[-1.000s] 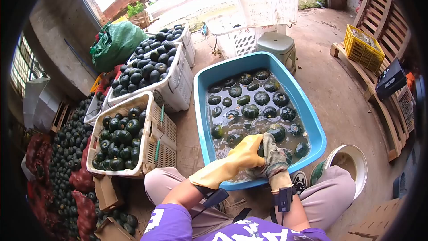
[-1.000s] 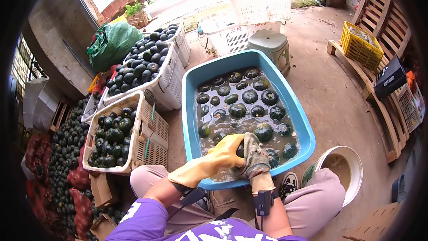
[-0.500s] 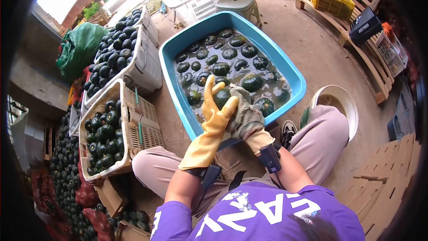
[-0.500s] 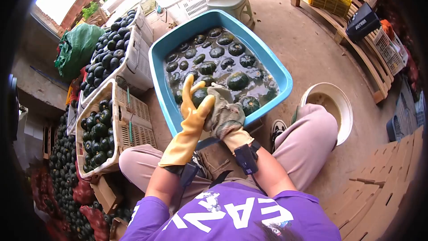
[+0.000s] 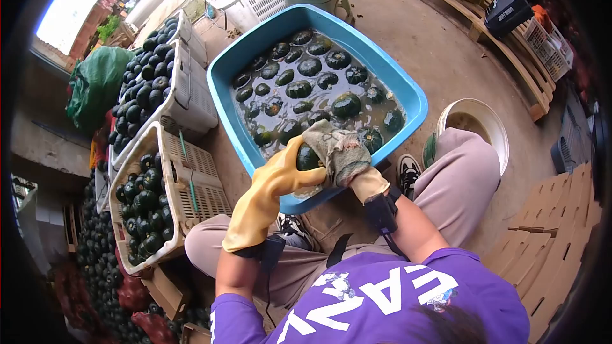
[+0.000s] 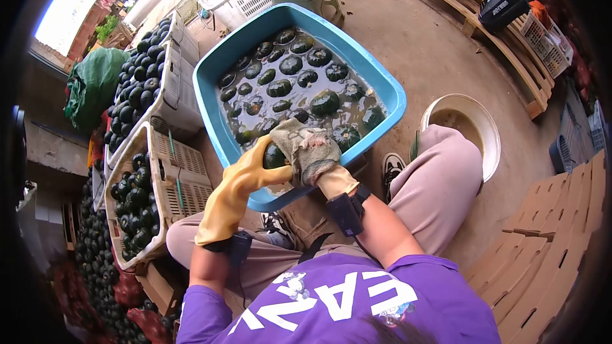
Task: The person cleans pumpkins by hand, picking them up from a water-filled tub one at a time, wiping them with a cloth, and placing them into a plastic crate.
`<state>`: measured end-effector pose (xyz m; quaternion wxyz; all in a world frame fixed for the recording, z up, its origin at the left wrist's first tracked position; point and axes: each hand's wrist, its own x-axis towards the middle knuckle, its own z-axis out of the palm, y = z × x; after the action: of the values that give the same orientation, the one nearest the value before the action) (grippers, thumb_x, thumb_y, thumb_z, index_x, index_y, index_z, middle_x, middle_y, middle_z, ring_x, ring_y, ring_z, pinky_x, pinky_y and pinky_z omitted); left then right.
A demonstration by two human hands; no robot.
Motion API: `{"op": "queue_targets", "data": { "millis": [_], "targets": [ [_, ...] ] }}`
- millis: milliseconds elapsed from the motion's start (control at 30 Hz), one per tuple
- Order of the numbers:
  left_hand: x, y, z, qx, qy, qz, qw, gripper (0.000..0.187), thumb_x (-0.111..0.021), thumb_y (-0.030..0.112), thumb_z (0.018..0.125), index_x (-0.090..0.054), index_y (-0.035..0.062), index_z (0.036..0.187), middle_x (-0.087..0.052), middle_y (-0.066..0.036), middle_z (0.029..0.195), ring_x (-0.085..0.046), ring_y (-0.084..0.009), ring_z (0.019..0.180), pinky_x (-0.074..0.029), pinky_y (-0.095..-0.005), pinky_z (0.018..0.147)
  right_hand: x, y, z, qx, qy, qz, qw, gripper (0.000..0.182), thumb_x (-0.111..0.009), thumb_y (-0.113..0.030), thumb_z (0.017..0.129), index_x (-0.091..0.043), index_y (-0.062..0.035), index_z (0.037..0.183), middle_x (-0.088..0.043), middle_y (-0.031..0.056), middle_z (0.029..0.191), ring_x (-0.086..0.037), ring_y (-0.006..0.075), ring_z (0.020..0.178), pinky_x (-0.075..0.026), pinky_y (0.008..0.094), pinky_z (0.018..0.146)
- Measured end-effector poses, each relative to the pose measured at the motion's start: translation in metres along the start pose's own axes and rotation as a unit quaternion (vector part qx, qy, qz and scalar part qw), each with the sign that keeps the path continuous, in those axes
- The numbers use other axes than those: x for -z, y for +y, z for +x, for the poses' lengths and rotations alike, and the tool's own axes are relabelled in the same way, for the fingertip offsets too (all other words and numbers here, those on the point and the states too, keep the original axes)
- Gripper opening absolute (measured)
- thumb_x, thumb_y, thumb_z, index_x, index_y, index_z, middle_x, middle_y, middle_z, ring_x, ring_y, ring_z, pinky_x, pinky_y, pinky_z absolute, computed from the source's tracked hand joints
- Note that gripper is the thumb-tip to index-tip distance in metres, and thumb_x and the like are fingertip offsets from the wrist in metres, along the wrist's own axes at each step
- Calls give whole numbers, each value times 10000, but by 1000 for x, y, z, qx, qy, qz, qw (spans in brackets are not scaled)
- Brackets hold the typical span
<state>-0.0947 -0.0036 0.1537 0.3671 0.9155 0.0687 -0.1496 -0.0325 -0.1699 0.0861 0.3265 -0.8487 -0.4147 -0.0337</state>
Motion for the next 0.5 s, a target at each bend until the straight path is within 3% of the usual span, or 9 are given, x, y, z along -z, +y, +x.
{"op": "queue_targets", "data": {
  "millis": [67, 100, 167, 200, 233, 333, 433, 467, 500],
  "targets": [
    [23, 23, -20, -19, -24, -15, 999, 939, -841, 410, 658, -492, 81, 1466, -627, -197, 1325, -628, -293, 1197, -478, -358, 1014, -5, 5, 0, -8, 9, 45, 999, 849, -880, -261, 516, -581, -147, 1302, -622, 158, 1283, -612, 345, 1185, -514, 425, 1003],
    [19, -13, -2, -27, -48, -170, 984, 793, -851, 227, 685, -535, 50, 1391, -625, -205, 1317, -624, -330, 1192, -500, -362, 984, -3, 2, -4, -39, 20, 39, 998, 828, -878, -292, 553, -580, -139, 1310, -623, 158, 1280, -618, 343, 1162, -508, 413, 1012],
    [4, -51, 19, -391, 235, 145, 878, 645, -793, -28, 697, -564, 28, 1298, -609, -201, 1319, -624, -357, 1170, -522, -368, 955, -43, 24, -6, -89, 78, -6, 993, 673, -800, -363, 705, -595, -141, 1306, -629, 156, 1276, -625, 341, 1136, -500, 413, 1006],
    [-24, -71, 34, -268, 212, -130, 931, 635, -717, -208, 659, -582, 35, 1230, -583, -196, 1344, -621, -367, 1154, -537, -383, 942, -83, 45, -7, -106, 116, -81, 984, 508, -662, -395, 852, -615, -138, 1288, -651, 133, 1225, -633, 326, 1116, -497, 420, 977],
    [-22, -66, 34, -414, 264, 38, 871, 541, -650, -97, 858, -545, 72, 1361, -592, -173, 1312, -603, -310, 1168, -486, -325, 1002, -69, 29, -8, -29, 149, -13, 988, 384, -589, -361, 905, -638, -138, 1214, -667, 118, 1157, -643, 302, 1103, -504, 418, 934],
    [-23, -33, -3, -189, 137, -50, 971, 395, -562, 302, 1013, -610, 28, 1294, -657, -110, 1192, -640, -216, 1064, -479, -288, 952, 6, -8, 2, -22, -41, -51, 998, 340, -656, -282, 861, -609, -122, 1158, -670, 140, 1136, -653, 327, 1083, -524, 419, 926],
    [-22, -37, 8, -255, 177, -113, 944, 367, -551, 294, 1028, -642, 34, 1270, -669, -66, 1154, -629, -152, 988, -486, -282, 907, -35, 14, -1, 6, 135, -26, 990, 402, -678, -226, 859, -579, -91, 1224, -676, 152, 1117, -673, 356, 1025, -553, 435, 886],
    [-18, -16, 7, -43, 135, -296, 945, 344, -551, 284, 1028, -669, 39, 1239, -679, -51, 1140, -612, -144, 978, -481, -286, 900, -58, 21, 0, -102, 45, -70, 991, 441, -648, -279, 895, -570, -89, 1286, -671, 168, 1154, -668, 352, 1050, -551, 420, 905],
    [-25, -32, 27, -49, 153, -305, 939, 363, -520, 331, 1048, -705, 47, 1174, -692, -48, 1109, -608, -147, 980, -479, -283, 880, -39, 7, 4, -123, 45, -59, 990, 499, -603, -333, 929, -543, -100, 1366, -637, 176, 1265, -641, 359, 1124, -512, 430, 988]
  ]
}}
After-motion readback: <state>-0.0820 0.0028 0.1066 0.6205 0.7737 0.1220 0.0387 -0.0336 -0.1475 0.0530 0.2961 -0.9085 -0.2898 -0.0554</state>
